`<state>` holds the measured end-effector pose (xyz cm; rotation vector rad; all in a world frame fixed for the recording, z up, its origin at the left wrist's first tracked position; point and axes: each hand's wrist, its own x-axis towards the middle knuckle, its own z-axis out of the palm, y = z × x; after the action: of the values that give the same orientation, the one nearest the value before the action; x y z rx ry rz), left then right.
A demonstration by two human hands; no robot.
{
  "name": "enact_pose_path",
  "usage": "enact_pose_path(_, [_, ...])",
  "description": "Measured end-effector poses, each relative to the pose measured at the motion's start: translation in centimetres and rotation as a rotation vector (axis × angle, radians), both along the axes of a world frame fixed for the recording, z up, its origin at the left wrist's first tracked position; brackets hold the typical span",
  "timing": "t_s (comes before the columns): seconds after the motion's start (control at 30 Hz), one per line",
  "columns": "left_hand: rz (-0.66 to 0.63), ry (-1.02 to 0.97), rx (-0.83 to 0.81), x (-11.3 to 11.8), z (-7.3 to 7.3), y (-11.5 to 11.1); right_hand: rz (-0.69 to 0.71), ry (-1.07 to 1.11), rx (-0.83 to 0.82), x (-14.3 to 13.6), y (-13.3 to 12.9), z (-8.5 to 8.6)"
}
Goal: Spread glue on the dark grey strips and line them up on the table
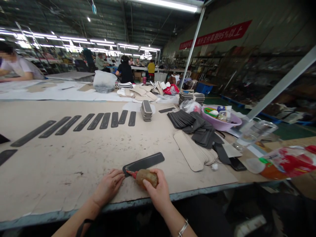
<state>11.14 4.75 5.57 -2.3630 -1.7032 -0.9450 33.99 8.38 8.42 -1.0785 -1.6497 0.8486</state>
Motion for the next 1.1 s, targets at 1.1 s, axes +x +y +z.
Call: enact_pose_path(1.1, [-0.055,-0.002,0.12,-0.5,0.1,1.2,-0.088,-0.041,0.146,2.1,1.2,0.4])
